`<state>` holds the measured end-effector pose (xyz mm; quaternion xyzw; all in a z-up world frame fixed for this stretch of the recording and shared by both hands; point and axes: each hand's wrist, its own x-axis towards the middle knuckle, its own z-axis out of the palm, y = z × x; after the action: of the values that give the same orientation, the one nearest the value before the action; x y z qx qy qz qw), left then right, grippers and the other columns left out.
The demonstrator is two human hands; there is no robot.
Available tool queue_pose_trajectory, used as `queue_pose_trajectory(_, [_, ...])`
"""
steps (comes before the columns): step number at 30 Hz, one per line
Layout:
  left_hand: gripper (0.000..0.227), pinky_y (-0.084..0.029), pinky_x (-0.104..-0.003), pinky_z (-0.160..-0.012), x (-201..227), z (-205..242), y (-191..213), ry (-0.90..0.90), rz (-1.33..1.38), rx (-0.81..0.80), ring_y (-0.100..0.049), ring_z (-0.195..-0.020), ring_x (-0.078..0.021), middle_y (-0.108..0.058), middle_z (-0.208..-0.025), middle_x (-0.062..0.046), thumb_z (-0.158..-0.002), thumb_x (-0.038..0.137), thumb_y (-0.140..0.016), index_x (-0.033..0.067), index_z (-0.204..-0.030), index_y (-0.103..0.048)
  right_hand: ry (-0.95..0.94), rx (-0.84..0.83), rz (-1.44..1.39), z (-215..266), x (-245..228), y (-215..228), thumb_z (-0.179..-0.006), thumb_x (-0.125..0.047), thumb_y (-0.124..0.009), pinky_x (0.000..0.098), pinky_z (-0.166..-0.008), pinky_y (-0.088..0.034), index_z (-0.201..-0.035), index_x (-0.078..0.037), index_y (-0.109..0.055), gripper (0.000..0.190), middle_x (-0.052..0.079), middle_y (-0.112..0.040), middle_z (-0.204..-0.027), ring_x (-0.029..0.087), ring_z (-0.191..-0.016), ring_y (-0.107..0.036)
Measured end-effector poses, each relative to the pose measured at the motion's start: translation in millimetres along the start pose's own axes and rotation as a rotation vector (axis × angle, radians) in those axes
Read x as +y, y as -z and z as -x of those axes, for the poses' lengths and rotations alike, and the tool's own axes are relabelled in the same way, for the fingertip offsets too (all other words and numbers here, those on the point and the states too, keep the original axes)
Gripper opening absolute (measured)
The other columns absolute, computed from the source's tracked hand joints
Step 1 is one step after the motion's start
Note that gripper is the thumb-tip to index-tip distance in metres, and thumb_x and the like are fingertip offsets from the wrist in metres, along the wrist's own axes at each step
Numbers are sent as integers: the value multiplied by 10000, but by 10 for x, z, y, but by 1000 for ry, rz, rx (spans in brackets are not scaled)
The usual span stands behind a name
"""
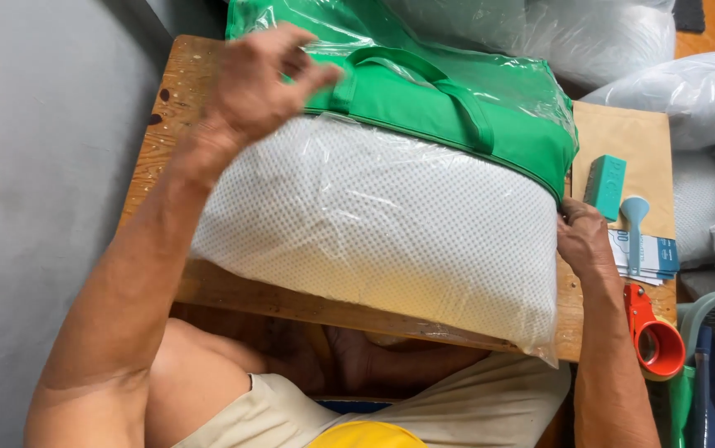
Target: The person places a white mesh-wrapped pillow into a green and clear plastic bag, adjusts the contents, and smooths the bag. The person then picks up a product label and places it on the front of the bag.
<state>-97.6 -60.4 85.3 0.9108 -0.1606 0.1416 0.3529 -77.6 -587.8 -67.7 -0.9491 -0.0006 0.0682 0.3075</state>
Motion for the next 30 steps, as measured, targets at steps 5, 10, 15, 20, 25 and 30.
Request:
queue_pose_trajectory(5, [1006, -225, -472, -1205, -1043, 619, 165, 592, -148, 92, -263, -1503, -386, -311, -1596, -306, -886, 636, -736, 67, -1605, -323, -150, 4, -852, 182, -259, -80, -988, -74, -615, 225, -829, -540, -1249, -45, -693, 274, 11, -715, -1109, 91, -921, -636])
queue_pose_trajectory(10, [763, -244, -364, -1249, -1215, 1086, -189, 514, 741, 94, -303, -1532, -228, -292, -1676, -162, -985, 532, -533, 140, -1598, -305, -348, 70, -625, 111, -246, -142, -1055, -249, -503, 274, -1005, -486, -1348, -139, -636, 340, 5, -681, -1272, 157, -1165, -611])
queue_pose_trajectory(15, [707, -370, -336, -1222, -977, 1238, 36, 562, 1076, 166, -474, -1438, -224, -452, -1595, -158, -964, 397, -576, 78, -1564, -380, -111, 171, -511, -91, 389, -400, -1107, -241, -482, 290, -930, -446, -1267, -121, -649, 261, -19, -653, -1144, 127, -1070, -562])
queue_pose_trajectory(20, [608, -447, -308, -1166, -1204, 1273, 120, 702, 1251, 179, -554, -1360, -193, -545, -1530, -111, -964, 106, -540, 92, -1562, -432, -50, 311, -401, -194, 780, -580, -1128, -258, -548, 302, -744, -391, -1025, -138, -634, 180, -67, -526, -891, 88, -878, -457])
queue_pose_trajectory(25, [626, -450, -218, -856, -1671, 1503, -364, 472, 1056, 189, -563, -966, -71, -596, -1332, -14, -986, 307, -559, 172, -1579, -411, -9, 261, -581, -94, 507, -540, -1120, -287, -502, 311, -977, -472, -1292, -145, -627, 256, -13, -660, -1172, 125, -1082, -581])
queue_pose_trajectory(30, [501, -455, -246, -885, -1886, 1539, -617, 574, 956, 290, -585, -994, -92, -642, -1268, -11, -993, 355, -564, 172, -1457, -516, -29, 236, -703, -29, 472, -439, -1164, -389, -479, 295, -994, -477, -1092, -227, -612, 222, -32, -641, -973, 96, -948, -604])
